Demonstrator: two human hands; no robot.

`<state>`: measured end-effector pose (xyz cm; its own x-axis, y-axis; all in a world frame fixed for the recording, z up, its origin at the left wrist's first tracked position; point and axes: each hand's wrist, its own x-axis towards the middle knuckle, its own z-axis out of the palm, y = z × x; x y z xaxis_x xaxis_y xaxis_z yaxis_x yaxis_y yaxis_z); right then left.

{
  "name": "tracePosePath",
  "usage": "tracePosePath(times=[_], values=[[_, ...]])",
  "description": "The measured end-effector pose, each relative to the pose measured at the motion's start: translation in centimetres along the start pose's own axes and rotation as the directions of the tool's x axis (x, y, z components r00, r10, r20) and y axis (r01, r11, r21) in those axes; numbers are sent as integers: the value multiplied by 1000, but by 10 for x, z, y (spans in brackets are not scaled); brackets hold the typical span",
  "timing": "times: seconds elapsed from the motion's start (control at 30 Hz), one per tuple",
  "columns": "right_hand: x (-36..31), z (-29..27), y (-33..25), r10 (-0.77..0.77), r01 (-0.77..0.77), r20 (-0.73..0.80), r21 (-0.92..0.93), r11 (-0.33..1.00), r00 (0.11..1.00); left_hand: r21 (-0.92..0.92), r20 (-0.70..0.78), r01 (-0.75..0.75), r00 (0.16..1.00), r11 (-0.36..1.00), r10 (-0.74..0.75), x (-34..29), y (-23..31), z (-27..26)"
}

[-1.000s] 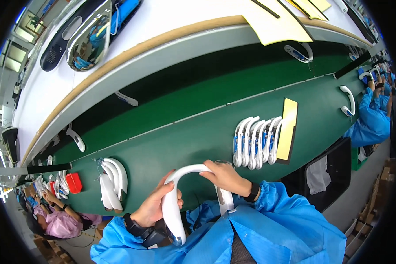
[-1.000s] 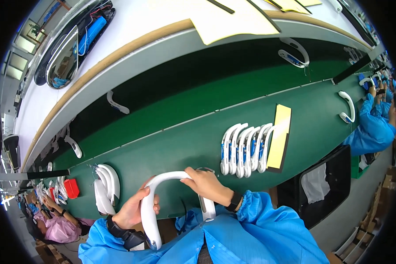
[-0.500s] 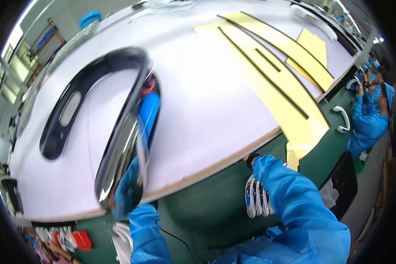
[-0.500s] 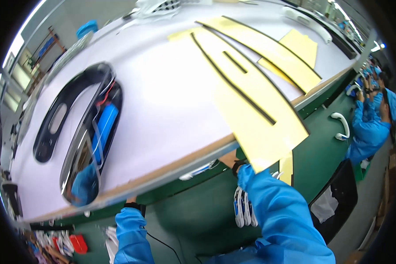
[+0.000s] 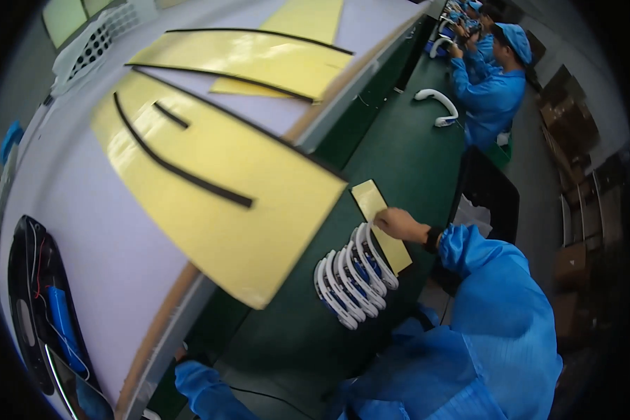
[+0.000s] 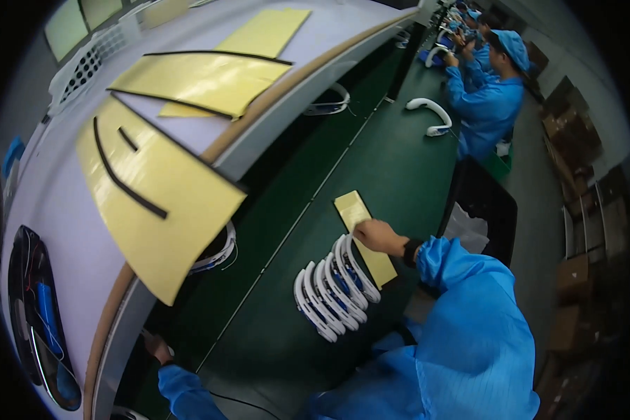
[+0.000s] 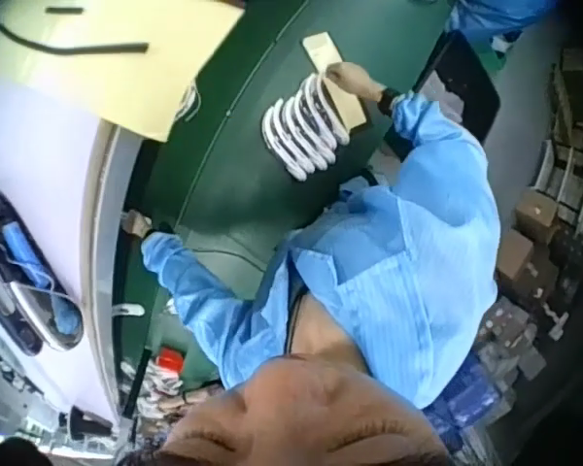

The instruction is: Assembling the internal components and outer shells of wearable neck fans on a production line.

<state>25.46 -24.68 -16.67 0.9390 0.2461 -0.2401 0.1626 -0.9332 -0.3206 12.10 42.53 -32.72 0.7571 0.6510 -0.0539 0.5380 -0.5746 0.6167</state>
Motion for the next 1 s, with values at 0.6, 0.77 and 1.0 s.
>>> tracePosePath(times=[0.6, 0.77, 1.0], values=[[-99, 76, 58, -280, 239, 182, 222, 945, 943, -868, 495, 490, 866, -73, -74, -321, 227, -54], [-116, -19, -37, -206, 112, 91, 595, 796, 974, -876, 384, 361, 923, 320, 8, -363, 280, -60], [-166, -63, -190, -537, 164, -18, 960, 225, 844, -893, 205, 142, 973, 426, 104, -384, 328, -78]])
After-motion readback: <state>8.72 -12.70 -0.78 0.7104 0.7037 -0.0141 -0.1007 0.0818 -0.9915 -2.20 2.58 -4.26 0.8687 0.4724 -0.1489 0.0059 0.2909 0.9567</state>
